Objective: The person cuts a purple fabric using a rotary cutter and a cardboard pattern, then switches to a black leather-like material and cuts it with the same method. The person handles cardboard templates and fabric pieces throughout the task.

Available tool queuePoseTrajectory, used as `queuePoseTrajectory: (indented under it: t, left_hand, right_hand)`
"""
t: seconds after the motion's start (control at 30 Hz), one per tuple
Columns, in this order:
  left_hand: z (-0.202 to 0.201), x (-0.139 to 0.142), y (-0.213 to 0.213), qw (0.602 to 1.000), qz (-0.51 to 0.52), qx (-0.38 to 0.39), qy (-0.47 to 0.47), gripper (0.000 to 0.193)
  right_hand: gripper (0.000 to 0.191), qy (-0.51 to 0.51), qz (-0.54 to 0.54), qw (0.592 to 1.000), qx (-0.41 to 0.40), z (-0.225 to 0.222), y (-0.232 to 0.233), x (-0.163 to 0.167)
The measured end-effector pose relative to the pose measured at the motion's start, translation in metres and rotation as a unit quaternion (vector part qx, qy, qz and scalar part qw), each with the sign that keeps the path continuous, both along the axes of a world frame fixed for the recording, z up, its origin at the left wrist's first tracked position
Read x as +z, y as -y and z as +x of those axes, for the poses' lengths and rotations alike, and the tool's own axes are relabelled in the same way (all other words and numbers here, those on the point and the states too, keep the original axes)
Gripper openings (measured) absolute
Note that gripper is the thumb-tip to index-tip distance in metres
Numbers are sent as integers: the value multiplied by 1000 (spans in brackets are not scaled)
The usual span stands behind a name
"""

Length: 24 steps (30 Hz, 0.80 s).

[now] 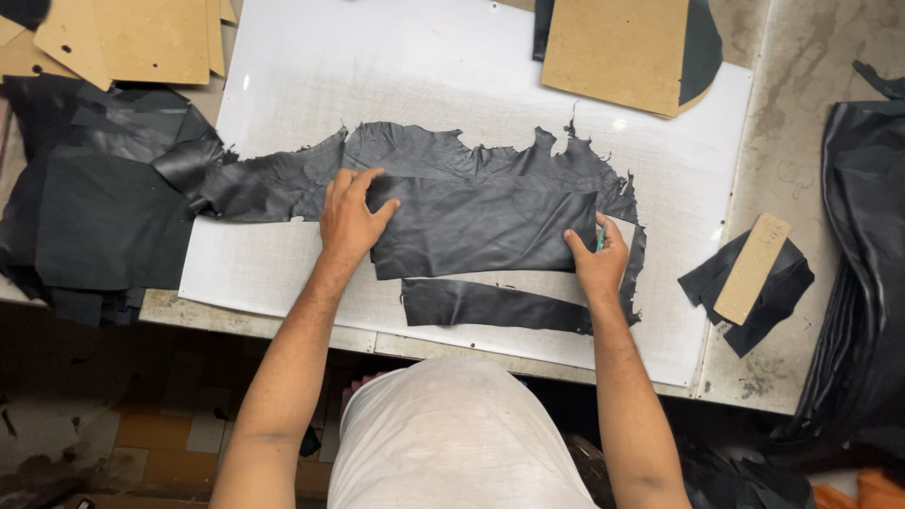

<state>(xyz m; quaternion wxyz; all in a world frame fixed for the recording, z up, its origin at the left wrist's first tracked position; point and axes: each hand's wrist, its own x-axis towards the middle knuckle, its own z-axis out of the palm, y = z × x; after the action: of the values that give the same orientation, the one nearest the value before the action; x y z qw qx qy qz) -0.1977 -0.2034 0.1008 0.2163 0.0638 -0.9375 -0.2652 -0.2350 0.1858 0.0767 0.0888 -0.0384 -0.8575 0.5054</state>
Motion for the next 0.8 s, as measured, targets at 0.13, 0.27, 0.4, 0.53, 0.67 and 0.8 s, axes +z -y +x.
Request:
queuePoseTrajectory:
  t: [0.13, 0.27, 0.4, 0.53, 0.67, 0.8]
  left_hand:
    - [-11, -3, 0, 964, 89, 8, 251, 67]
    - [-22, 12, -15, 984, 149, -35, 91, 62]
    - [-26, 58, -4, 953, 295, -22, -57, 30]
    - [10, 99, 93, 948, 246, 73, -188, 40]
    - [100, 94, 230, 939, 89, 137, -304, 57]
    - [186, 57, 296, 929, 79, 358, -44, 100]
  right_hand:
    - [53, -62, -66, 996, 25, -4, 0, 3]
    - [42, 88, -169, 981, -43, 11, -28, 20]
    - [38, 122, -151, 978, -74, 33, -79, 16]
    - [34, 82, -75, 984, -139, 20, -155, -17]
    - [36, -171, 342, 911, -154, 46, -209, -42]
    - [38, -78, 244, 945, -204, 70, -225, -31]
